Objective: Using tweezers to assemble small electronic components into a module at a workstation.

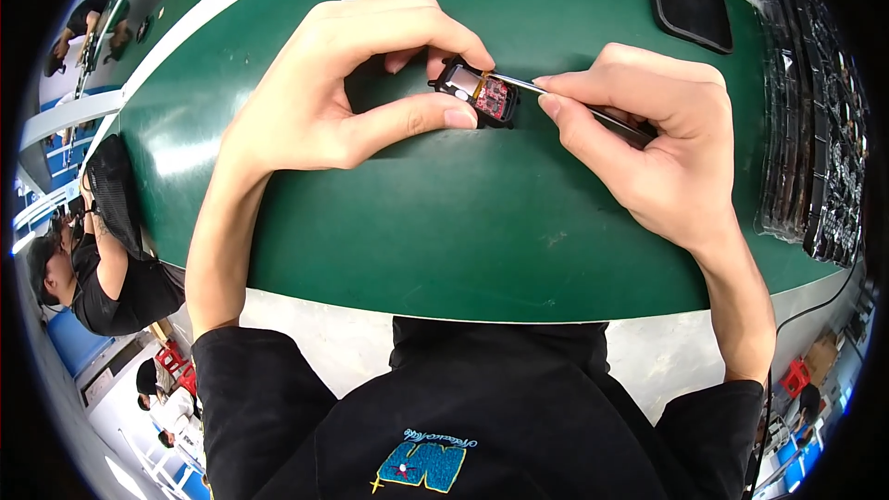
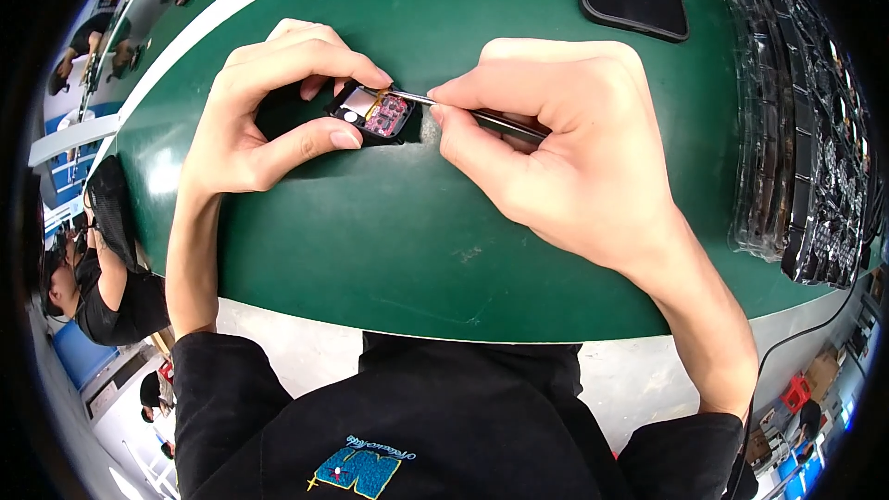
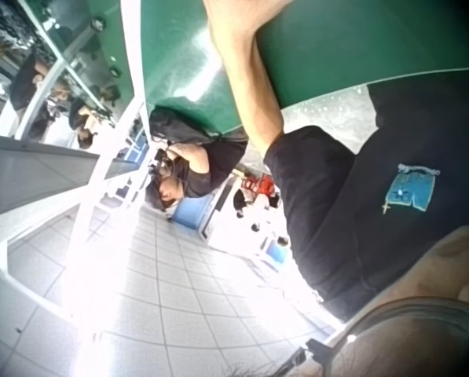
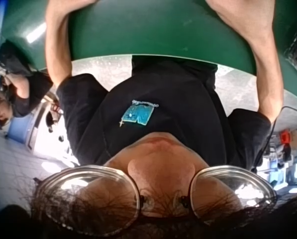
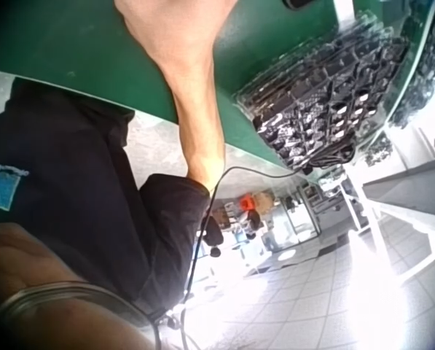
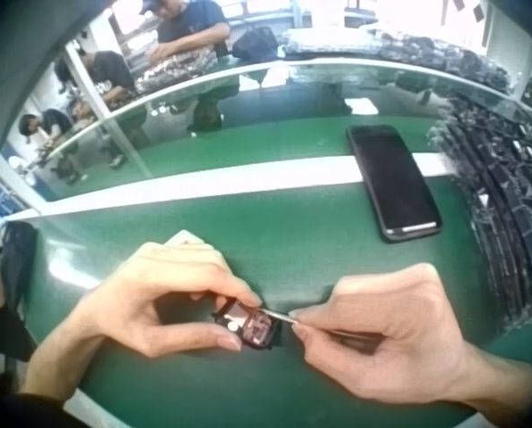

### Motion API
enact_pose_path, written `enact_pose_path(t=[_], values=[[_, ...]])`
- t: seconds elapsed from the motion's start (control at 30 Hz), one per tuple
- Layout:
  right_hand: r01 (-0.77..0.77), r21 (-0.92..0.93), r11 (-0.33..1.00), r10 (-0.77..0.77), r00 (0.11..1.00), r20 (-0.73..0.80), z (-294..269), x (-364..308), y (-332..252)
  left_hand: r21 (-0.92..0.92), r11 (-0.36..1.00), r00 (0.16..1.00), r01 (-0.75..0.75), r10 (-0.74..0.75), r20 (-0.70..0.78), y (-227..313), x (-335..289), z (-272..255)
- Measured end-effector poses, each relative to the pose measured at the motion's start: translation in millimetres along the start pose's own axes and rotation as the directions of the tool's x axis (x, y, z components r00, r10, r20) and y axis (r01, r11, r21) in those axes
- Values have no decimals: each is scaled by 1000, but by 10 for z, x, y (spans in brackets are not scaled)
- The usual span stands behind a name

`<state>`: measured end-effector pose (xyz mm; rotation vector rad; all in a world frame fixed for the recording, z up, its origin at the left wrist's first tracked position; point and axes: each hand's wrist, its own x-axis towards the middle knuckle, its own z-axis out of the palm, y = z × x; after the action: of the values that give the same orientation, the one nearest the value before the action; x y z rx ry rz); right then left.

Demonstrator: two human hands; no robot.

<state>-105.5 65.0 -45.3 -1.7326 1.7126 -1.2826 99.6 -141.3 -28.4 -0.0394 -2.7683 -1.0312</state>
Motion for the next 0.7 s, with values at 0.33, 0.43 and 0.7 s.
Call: enact_pose_path(t=[0.33,0.43,0.7], values=[[-123,236,964,165,971,-172,-29,70,-11,49,999,998,13,-10,-57,80,28,19],[-110,226,968,149,975,-166,-85,58,35,138,990,999,-12,16,-30,143,91,31],[-33,262,964,100,963,-248,58,48,139,-207,976,984,73,-105,-145,146,101,-57]])
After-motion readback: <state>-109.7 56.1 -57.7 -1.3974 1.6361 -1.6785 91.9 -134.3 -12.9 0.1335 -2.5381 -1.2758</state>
